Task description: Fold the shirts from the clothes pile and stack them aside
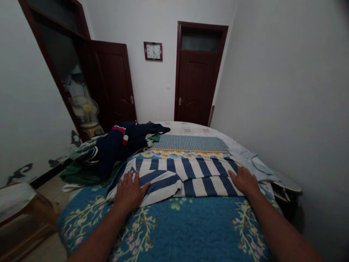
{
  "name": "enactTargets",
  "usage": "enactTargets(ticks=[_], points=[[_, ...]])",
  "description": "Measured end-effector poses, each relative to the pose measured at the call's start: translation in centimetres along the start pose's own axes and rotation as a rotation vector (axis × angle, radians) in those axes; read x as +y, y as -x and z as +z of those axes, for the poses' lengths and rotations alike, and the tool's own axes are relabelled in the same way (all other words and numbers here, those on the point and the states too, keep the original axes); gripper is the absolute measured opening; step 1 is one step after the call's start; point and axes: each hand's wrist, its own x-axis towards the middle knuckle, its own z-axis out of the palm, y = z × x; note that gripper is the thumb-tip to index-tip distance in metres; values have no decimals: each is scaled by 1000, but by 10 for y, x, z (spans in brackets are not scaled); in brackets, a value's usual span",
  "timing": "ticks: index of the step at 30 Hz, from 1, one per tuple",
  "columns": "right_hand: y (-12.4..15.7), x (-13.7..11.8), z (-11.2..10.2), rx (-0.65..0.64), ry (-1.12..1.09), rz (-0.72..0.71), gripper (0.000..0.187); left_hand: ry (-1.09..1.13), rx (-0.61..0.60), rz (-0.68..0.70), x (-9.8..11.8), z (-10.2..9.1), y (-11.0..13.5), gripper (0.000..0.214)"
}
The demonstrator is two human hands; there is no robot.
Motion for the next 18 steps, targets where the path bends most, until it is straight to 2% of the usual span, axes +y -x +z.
enactTargets(ticks=[3,5,9,11,14,16,18], points=[[10,1,-6,-9,-11,31,83,54,62,-5,-5,4,3,92],[17,0,-11,0,-5,61,83,120,152,13,-8,4,3,83],[32,-9,-24,99,30,81,69,380,342,234,-12,-3,3,55],[42,-20,-30,185,-11,-63,55,504,341,361,-11,-7,4,47],[63,-48,-40,294,-205,-442,47,608,251,450,-9,-13,7,44],[82,-75,-46,287,-339,-677,48,633,197,485,-8,-15,9,44],[101,-105,-52,215,-405,-862,53,632,164,531,-8,-17,11,42]])
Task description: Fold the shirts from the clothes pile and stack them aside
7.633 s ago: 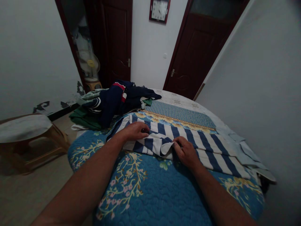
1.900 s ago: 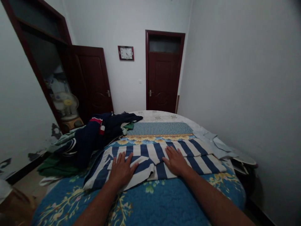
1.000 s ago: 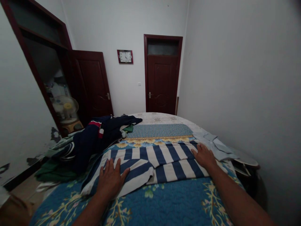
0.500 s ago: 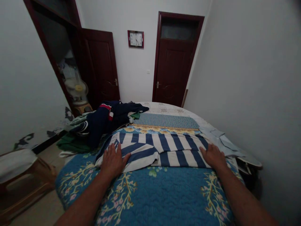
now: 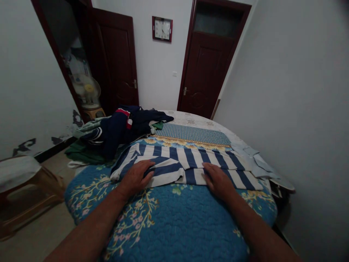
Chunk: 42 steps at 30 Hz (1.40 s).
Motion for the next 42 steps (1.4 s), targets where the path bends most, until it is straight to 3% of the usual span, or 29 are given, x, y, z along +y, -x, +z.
enactTargets(ticks=[6,10,12,15,18,21,25,30,33,36,39,42], points=[[-35,-77,19,-216,9,-207,61,0,-106,109,0,-4,5,44],[-59,-98,30,-280,31,-239,41,-7,-195,108,-1,-7,7,52],[-70,-102,35,-292,-43,-158,27,-10,-241,104,0,-8,7,62],[-80,-101,38,-195,-292,77,23,-8,-258,108,1,-9,8,70],[-80,-94,38,-133,-509,217,22,2,-240,131,1,-8,7,59],[-74,-87,37,-166,-562,164,21,31,-209,144,0,-9,5,37],[-66,-83,36,-195,-524,58,24,98,-209,129,0,-12,5,37],[-74,-85,29,-238,-496,8,25,246,-206,-81,2,-28,-5,30],[-97,-84,21,-273,-536,71,20,310,-220,-190,-1,-47,-32,22],[-127,-75,25,-218,-493,237,19,412,-146,-368,-6,-56,-69,32],[-146,-64,44,-160,-331,420,23,501,-28,-608,-15,-43,-92,54],[-146,-55,64,-179,-257,438,21,387,-2,-615,-23,-17,-93,69]])
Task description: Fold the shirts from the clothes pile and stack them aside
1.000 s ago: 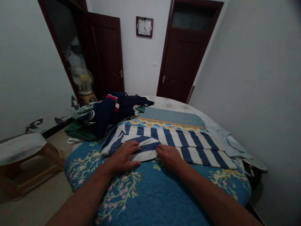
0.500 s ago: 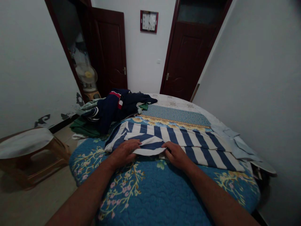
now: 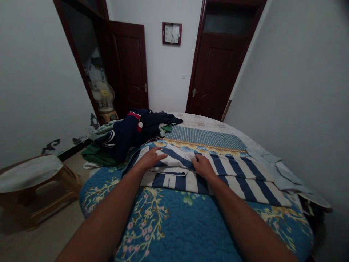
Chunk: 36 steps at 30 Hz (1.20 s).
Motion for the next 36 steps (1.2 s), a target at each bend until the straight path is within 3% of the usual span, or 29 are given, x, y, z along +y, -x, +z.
enactTargets(ticks=[5,10,15,25,31,36], points=[[5,14,10,-17,-66,-50,21,-82,54,95,-19,15,9,66],[6,20,2,-24,-163,-31,24,-84,-119,177,-12,-4,17,58],[7,21,2,-25,-110,-8,30,-167,-86,150,-13,-10,17,55],[11,18,-2,-84,0,-3,33,-245,-97,232,-20,0,13,69],[13,19,-1,-26,-33,-52,34,-166,-128,352,-27,-3,13,81],[13,18,0,-60,52,-52,32,-168,-153,217,-29,-2,11,92]])
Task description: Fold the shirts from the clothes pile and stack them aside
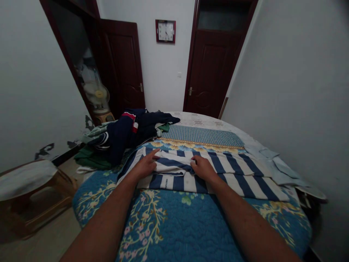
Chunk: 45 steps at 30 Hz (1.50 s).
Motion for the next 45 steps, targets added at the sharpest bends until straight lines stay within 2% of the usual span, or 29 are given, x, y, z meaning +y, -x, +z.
enactTargets(ticks=[4,8,11,14,17,22,28,32,34,36,38,40,42,45], points=[[0,0,2,-7,23,-11,30,-63,74,-89,3,-1,-13,64],[1,-2,3,4,49,-4,30,-291,125,-224,13,-1,-38,52],[2,-4,3,1,59,4,30,-367,119,-278,19,7,-53,33],[3,-5,2,-5,62,4,30,-379,116,-274,21,19,-58,19],[3,-4,2,-6,64,2,29,-381,151,-202,22,26,-53,22],[4,-6,2,42,50,8,29,-426,235,-93,19,24,-46,30],[6,-17,0,5,127,88,30,-628,227,-210,17,29,-46,33],[6,-13,1,0,93,85,32,-632,190,-227,21,28,-43,33],[4,-8,1,40,42,84,34,-609,218,-193,25,24,-40,32],[2,-6,2,162,12,52,35,-596,298,-74,29,21,-37,31],[2,-7,3,334,12,-53,35,-576,357,103,33,23,-34,31],[3,-13,6,444,16,-215,38,-540,324,249,36,30,-31,32],[8,-22,12,426,22,-359,44,-529,217,317,37,42,-26,37],[19,-37,25,222,77,-432,58,-597,37,291,33,59,-18,48]])
